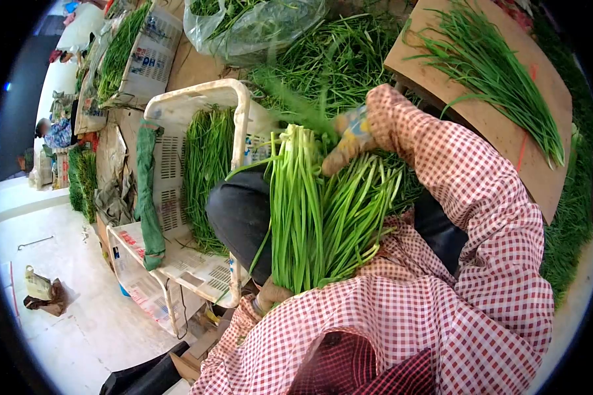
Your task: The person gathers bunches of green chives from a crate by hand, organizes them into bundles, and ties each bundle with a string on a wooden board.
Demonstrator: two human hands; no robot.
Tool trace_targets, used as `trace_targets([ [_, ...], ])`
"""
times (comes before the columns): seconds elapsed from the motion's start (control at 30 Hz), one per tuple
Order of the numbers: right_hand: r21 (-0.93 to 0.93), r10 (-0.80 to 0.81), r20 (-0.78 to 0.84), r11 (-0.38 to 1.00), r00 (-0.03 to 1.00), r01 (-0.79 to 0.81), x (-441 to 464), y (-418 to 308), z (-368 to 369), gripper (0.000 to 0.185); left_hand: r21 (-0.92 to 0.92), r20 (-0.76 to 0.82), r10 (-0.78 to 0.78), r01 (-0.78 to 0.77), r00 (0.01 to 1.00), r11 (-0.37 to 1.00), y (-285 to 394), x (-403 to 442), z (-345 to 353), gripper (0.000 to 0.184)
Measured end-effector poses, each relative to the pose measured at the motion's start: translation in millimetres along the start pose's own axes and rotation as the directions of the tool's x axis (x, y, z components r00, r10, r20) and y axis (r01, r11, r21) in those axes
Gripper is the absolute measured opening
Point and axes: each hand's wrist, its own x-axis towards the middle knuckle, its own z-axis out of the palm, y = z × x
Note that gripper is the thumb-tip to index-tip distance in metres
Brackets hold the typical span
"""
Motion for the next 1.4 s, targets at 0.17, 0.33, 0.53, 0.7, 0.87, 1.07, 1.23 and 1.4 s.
trace_targets([
  [0.17, 0.328, -0.281, -0.034, 0.904, 0.959, 0.276, 32.5, 15.4, 45.4, 0.087, -0.016, -0.009, -0.045, 0.045, 0.999, 0.999, 3.9, 4.0, 3.8, 0.068],
  [0.33, 0.234, -0.159, -0.216, 0.949, 0.963, 0.21, 82.8, 63.2, 92.2, 0.061, -0.039, -0.008, -0.094, 0.094, 0.996, 0.995, 11.6, 10.2, 8.8, 0.068],
  [0.53, 0.567, -0.218, -0.289, 0.746, 0.932, 0.35, 31.7, 39.0, 73.4, 0.054, -0.059, -0.048, -0.144, 0.141, 0.988, 0.988, 16.9, 13.3, 14.6, 0.069],
  [0.7, 0.185, -0.074, -0.278, 0.974, 0.958, 0.129, 41.3, 36.6, 76.7, 0.049, 0.029, -0.178, -0.221, 0.229, 0.959, 0.973, 24.3, 23.0, 30.5, 0.075],
  [0.87, 0.111, 0.29, -0.095, 0.954, 0.952, -0.279, 44.0, 48.3, 36.7, 0.061, 0.094, -0.211, -0.177, 0.2, 0.961, 0.975, 16.3, 24.7, 24.4, 0.078],
  [1.07, 0.074, 0.325, -0.178, 0.946, 0.929, -0.317, 73.5, 89.2, -3.5, 0.052, 0.229, -0.332, -0.127, 0.21, 0.935, 0.95, 8.1, 25.9, 22.7, 0.081],
  [1.23, 0.057, -0.06, -0.005, 0.997, 0.998, 0.06, 29.5, 30.2, -17.2, 0.048, 0.334, -0.431, -0.112, 0.273, 0.895, 0.902, 2.6, 30.2, 26.6, 0.084],
  [1.4, -0.462, -0.194, 0.106, 0.859, 0.975, 0.221, 41.8, 7.5, 9.4, 0.039, 0.428, -0.412, -0.053, 0.244, 0.91, 0.87, -3.5, 35.0, 22.1, 0.094],
])
